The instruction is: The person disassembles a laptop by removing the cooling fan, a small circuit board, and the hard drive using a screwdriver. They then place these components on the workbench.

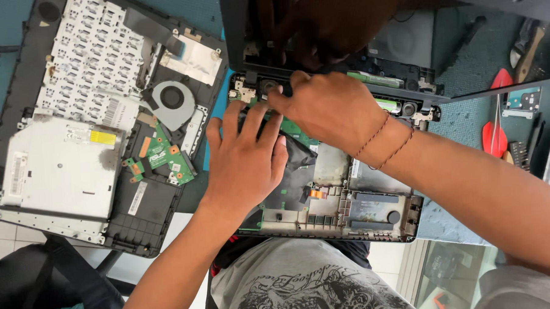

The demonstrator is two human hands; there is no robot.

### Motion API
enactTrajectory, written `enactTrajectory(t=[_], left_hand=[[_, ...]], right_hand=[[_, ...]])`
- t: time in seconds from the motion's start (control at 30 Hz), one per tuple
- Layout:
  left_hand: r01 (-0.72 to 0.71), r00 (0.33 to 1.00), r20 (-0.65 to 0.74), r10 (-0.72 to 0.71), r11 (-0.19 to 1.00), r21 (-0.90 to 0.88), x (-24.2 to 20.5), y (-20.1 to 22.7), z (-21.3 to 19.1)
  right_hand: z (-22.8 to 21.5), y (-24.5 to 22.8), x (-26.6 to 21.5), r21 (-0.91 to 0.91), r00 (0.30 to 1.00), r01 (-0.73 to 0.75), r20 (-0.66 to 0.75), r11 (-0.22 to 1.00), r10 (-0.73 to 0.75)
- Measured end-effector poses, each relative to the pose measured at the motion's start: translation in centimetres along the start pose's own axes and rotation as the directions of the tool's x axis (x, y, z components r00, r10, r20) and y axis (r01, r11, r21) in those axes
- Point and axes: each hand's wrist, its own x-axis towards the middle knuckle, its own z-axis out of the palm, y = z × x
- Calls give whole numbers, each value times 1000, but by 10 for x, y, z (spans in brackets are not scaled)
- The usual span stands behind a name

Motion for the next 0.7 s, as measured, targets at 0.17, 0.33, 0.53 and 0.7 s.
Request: enactTrajectory(t=[0.17, 0.33, 0.53, 0.7], left_hand=[[8, 1000, 0, -8, 1000, -3, -1, -1, 0], [2, 1000, -7, -2, 1000, 7, -1, -2, -2], [5, 1000, -28, -4, 999, 34, -3, -3, 0], [26, 999, -18, -26, 999, 26, -3, -2, 0]], right_hand=[[-4, 0, 5, 32, 993, -41, 112, 999, 38], [0, -2, 9, -67, 989, -17, 144, 998, 26], [5, -1, 16, 75, 983, -12, 186, 997, -3], [9, 0, 17, 26, 981, 41, 190, 999, -45]])
